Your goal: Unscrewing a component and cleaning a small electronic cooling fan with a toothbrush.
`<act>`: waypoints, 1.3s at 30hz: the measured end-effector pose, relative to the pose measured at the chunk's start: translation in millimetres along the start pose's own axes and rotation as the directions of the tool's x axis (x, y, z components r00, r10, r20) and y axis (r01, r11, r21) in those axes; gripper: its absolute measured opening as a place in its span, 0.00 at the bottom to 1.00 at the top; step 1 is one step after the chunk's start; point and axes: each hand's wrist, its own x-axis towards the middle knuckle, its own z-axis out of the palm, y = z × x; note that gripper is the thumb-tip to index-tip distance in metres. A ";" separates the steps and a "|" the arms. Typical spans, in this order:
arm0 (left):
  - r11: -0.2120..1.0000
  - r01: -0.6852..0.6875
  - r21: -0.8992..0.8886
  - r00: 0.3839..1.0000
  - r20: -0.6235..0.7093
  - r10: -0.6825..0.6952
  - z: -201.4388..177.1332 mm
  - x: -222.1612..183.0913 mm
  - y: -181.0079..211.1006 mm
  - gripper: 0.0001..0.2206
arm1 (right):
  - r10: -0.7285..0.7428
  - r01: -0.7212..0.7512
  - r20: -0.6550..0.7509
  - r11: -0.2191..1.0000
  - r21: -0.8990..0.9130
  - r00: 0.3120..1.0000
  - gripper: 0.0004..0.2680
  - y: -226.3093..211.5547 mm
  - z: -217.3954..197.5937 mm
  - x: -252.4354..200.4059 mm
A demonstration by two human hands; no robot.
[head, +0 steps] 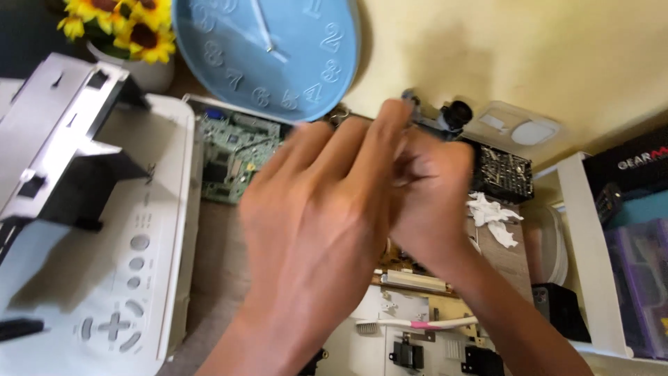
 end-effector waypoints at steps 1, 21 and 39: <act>1.000 -0.011 -0.007 1.000 0.001 0.011 -1.1 -0.3 0.4 0.09 | 0.001 -0.001 -0.011 1.000 -0.007 1.000 0.16 -1.1 0.4 -0.2; 0.686 -0.394 0.612 0.917 0.316 0.245 -25.1 20.0 -43.4 0.14 | -0.183 0.217 0.289 0.972 -0.093 0.940 0.05 -2.1 -3.1 18.6; 0.722 -0.332 0.607 0.932 0.330 0.150 7.0 30.8 -44.1 0.09 | -0.034 0.014 0.420 0.999 0.050 0.907 0.09 31.2 -16.3 35.8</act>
